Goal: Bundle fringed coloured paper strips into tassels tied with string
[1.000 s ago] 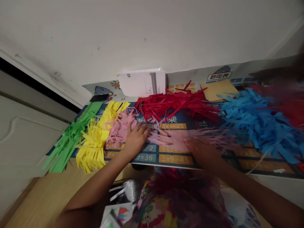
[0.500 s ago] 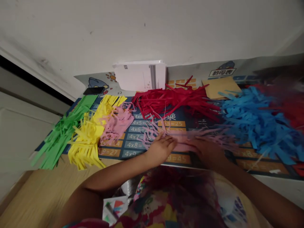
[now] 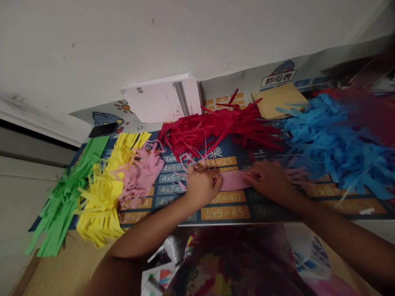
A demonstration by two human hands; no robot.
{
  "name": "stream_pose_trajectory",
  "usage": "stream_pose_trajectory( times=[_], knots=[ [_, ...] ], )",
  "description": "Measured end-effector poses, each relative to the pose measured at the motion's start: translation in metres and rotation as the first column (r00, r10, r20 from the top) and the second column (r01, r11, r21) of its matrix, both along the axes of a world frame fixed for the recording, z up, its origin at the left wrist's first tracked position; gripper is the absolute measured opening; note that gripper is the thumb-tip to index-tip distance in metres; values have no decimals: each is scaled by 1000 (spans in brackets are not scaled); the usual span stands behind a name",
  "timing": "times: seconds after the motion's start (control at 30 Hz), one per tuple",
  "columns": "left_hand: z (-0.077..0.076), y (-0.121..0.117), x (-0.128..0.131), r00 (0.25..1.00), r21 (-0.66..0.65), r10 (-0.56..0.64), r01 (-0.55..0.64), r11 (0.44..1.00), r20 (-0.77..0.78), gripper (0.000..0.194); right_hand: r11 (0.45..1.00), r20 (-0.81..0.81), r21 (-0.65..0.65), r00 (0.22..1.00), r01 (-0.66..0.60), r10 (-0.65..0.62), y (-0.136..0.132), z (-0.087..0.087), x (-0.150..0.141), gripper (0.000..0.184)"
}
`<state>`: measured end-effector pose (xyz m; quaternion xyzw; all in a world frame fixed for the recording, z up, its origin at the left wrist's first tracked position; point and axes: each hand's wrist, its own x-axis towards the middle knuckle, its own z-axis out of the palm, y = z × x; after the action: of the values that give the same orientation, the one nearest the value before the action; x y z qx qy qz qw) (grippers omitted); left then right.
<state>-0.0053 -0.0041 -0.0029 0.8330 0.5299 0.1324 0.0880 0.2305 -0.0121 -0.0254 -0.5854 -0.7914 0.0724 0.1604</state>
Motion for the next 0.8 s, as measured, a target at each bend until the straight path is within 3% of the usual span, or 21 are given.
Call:
stream_pose_trajectory(
  times=[0.8],
  knots=[
    [-10,9,-1,999,24,-34,34,999,-2,27,1000,-84,26,996,-10,12,-5,-1,1,37]
  ],
)
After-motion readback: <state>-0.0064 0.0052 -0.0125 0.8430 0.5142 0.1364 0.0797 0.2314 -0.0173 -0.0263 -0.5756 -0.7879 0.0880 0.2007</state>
